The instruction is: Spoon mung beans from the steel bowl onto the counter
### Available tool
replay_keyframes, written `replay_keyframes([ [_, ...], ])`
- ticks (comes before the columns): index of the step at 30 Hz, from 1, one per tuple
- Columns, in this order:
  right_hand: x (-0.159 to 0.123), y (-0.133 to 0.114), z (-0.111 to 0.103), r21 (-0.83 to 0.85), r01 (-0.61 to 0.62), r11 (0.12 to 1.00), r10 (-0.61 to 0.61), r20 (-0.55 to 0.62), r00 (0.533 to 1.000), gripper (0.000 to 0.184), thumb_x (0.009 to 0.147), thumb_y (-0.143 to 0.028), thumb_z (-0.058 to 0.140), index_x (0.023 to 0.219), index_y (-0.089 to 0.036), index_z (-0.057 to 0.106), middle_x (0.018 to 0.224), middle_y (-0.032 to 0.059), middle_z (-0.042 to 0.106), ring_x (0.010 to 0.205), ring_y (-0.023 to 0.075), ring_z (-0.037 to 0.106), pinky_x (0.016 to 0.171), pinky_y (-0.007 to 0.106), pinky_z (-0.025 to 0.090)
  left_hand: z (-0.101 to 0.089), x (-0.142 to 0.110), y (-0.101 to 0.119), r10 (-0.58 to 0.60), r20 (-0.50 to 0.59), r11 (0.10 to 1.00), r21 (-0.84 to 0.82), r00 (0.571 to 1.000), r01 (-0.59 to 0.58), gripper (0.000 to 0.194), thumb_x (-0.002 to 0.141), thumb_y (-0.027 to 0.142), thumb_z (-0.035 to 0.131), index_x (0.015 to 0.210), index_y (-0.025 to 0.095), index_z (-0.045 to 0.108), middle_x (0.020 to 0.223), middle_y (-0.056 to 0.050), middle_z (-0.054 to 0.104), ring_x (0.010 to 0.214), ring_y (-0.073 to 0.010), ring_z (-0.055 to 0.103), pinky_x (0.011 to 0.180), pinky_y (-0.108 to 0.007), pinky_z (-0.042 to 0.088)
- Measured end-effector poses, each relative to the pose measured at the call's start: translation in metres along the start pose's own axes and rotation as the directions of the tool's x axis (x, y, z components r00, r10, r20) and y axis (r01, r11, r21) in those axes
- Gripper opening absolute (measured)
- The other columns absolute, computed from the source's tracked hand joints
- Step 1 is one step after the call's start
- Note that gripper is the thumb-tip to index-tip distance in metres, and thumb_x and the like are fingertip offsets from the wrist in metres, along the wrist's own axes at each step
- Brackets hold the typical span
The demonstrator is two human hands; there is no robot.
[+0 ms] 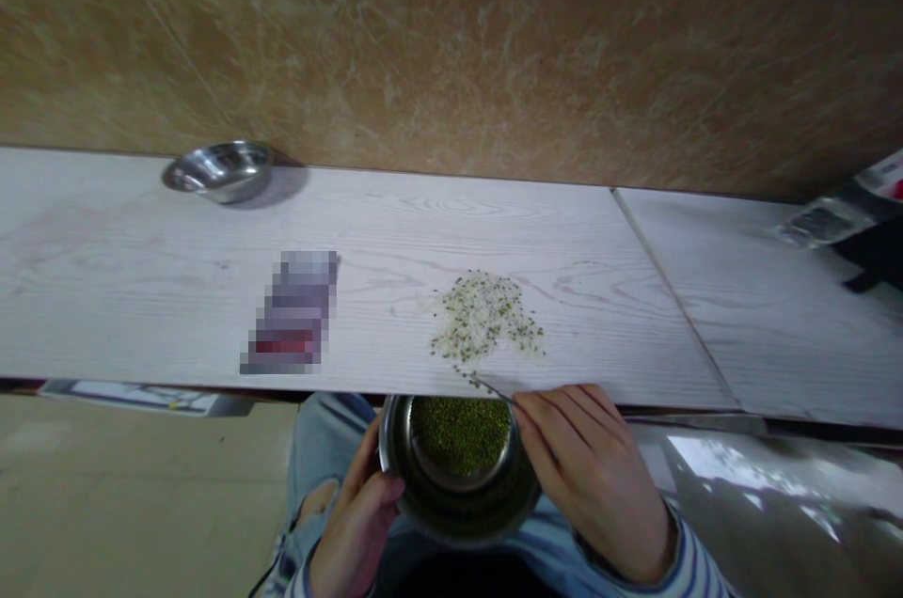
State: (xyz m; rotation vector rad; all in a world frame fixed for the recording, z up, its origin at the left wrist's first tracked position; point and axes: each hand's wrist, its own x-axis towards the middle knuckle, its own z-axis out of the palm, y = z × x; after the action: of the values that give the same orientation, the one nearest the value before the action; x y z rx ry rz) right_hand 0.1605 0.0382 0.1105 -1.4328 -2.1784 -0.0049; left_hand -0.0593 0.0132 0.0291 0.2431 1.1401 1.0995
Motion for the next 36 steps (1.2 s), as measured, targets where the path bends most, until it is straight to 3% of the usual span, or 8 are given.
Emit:
replay_keyframes([
  [14,0.016,-0.007,0.011,-0.024,0.030,0.999,-0.029,0.030,0.999,0.017,0.090,-0.016,0.047,0.094,-0.016,0.063,0.082,0.0050,0.067,0.076,0.0160,0.059,0.076,0.033,0.043,-0.016,0.001,0.001,0.017,-0.018,1.000,0.001,1.000,-0.017,0.061,0.062,0.018,0.065,0.122,0.032,0.062,0.128,0.000,0.062,0.124,-0.0291,0.047,0.092,-0.036,0.047],
  [19,0.014,-0.007,0.013,-0.029,0.014,0.999,-0.014,0.009,1.000,0.016,0.090,-0.017,0.048,0.094,-0.016,0.063,0.083,0.0050,0.067,0.077,0.0160,0.060,0.075,0.033,0.044,-0.022,0.000,0.002,0.020,-0.040,0.998,0.063,0.999,-0.017,0.066,0.059,0.018,0.065,0.123,0.030,0.061,0.126,-0.001,0.063,0.112,-0.0295,0.055,0.080,-0.034,0.050],
  [27,0.013,-0.014,0.011,0.002,0.038,0.999,-0.038,0.031,0.999,0.015,0.090,-0.016,0.048,0.095,-0.016,0.063,0.083,0.0043,0.067,0.078,0.0162,0.058,0.077,0.033,0.042,-0.012,-0.015,0.009,0.058,-0.072,0.998,0.001,0.996,-0.058,0.061,0.059,0.013,0.061,0.117,0.030,0.065,0.114,0.002,0.069,0.116,-0.0244,0.051,0.085,-0.027,0.047],
  [36,0.007,-0.026,0.014,-0.063,0.076,0.995,-0.072,0.059,0.996,0.017,0.091,-0.015,0.047,0.096,-0.016,0.063,0.082,0.0045,0.066,0.078,0.0162,0.058,0.075,0.033,0.040,-0.024,-0.020,0.008,0.028,-0.091,1.000,0.009,0.995,-0.027,0.067,0.059,0.013,0.060,0.124,0.029,0.059,0.115,0.002,0.067,0.080,-0.0174,0.058,0.060,-0.025,0.045],
])
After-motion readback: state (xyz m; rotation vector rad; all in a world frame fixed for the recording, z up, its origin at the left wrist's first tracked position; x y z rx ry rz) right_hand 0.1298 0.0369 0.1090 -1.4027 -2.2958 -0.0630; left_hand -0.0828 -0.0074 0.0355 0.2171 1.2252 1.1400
